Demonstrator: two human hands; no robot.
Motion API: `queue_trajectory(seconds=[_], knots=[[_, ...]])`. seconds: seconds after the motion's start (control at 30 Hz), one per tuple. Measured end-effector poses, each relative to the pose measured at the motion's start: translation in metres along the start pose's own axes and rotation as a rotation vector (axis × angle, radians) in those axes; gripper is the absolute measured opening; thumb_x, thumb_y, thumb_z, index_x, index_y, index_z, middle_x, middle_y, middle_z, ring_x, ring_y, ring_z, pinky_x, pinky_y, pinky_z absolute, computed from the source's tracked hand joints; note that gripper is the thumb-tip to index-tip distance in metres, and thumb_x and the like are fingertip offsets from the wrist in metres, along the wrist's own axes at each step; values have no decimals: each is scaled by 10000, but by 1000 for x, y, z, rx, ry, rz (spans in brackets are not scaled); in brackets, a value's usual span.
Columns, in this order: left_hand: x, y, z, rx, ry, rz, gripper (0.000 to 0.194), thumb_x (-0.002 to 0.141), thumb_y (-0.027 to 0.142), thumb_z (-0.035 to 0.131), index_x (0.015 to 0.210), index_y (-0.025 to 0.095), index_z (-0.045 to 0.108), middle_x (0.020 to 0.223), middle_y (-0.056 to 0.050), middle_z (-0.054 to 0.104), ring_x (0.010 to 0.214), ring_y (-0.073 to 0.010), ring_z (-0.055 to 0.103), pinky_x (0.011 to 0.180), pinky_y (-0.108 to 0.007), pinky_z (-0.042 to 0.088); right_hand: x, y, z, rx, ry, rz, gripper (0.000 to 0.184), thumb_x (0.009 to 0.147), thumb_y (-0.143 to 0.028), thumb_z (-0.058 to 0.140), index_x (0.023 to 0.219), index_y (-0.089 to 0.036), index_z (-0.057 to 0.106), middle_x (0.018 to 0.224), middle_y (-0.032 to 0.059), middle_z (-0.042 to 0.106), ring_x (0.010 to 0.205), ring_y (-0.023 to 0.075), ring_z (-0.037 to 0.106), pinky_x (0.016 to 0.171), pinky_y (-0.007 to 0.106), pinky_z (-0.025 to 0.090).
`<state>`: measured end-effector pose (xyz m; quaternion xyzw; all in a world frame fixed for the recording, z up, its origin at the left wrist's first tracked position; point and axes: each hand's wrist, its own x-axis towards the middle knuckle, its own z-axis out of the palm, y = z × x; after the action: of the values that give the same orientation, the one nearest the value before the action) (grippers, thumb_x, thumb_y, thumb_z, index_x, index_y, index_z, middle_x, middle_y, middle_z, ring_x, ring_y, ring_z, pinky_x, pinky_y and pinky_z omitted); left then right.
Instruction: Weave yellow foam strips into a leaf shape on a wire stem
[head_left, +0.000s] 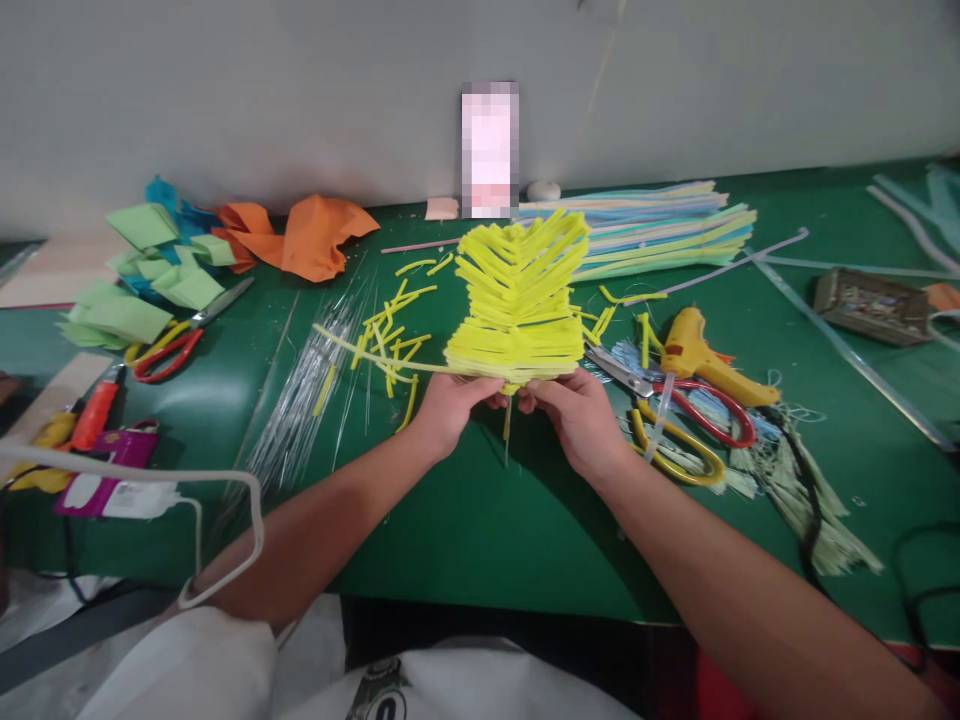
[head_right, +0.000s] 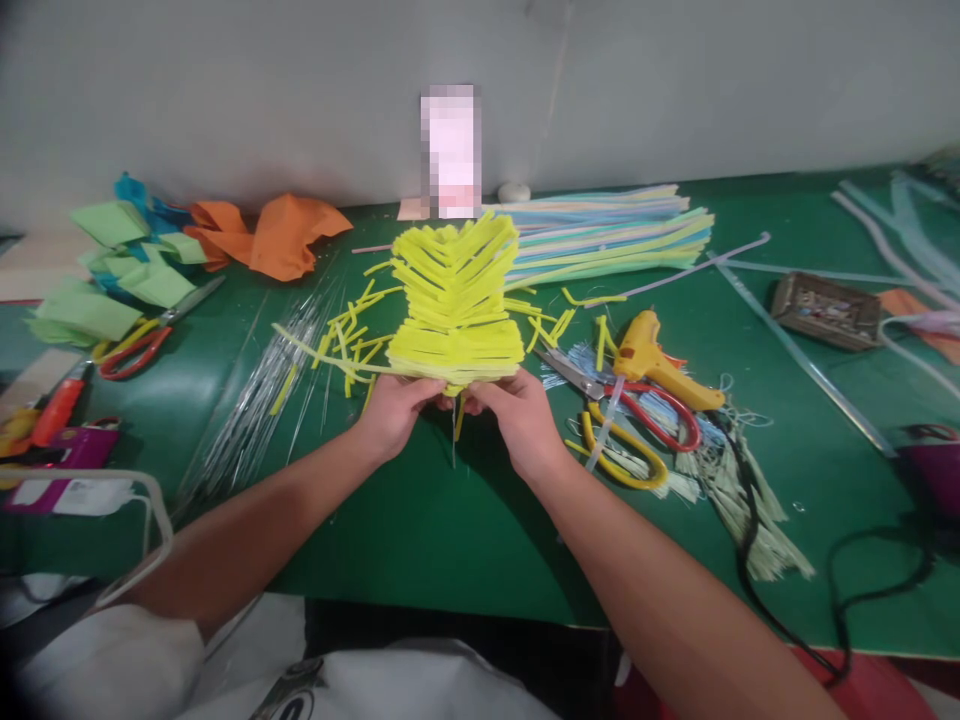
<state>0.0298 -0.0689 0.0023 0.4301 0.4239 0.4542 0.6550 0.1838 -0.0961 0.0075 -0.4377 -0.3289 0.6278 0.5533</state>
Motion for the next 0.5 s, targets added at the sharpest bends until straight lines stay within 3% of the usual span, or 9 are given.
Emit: queue_trajectory(seconds=[0.33, 0.5], knots=[[-4, 4, 2, -51, -16, -100, 260, 660, 291, 764, 873, 147, 732, 775, -43, 723, 592, -128, 603, 605, -278, 488, 0, -2, 3, -20, 24, 14, 128, 649, -262, 766, 736, -199, 696, 635, -27, 642, 566, 114, 521, 616, 288, 430], [-5, 10, 3, -139, -86, -172, 239, 689, 265, 742, 894, 143, 727, 874, -66, 737, 680, -146, 641, 665, -287, 500, 0, -1, 3, -15, 43, 17, 168, 641, -264, 780, 764, -196, 689, 624, -32, 635, 551, 109, 514, 610, 288, 424]])
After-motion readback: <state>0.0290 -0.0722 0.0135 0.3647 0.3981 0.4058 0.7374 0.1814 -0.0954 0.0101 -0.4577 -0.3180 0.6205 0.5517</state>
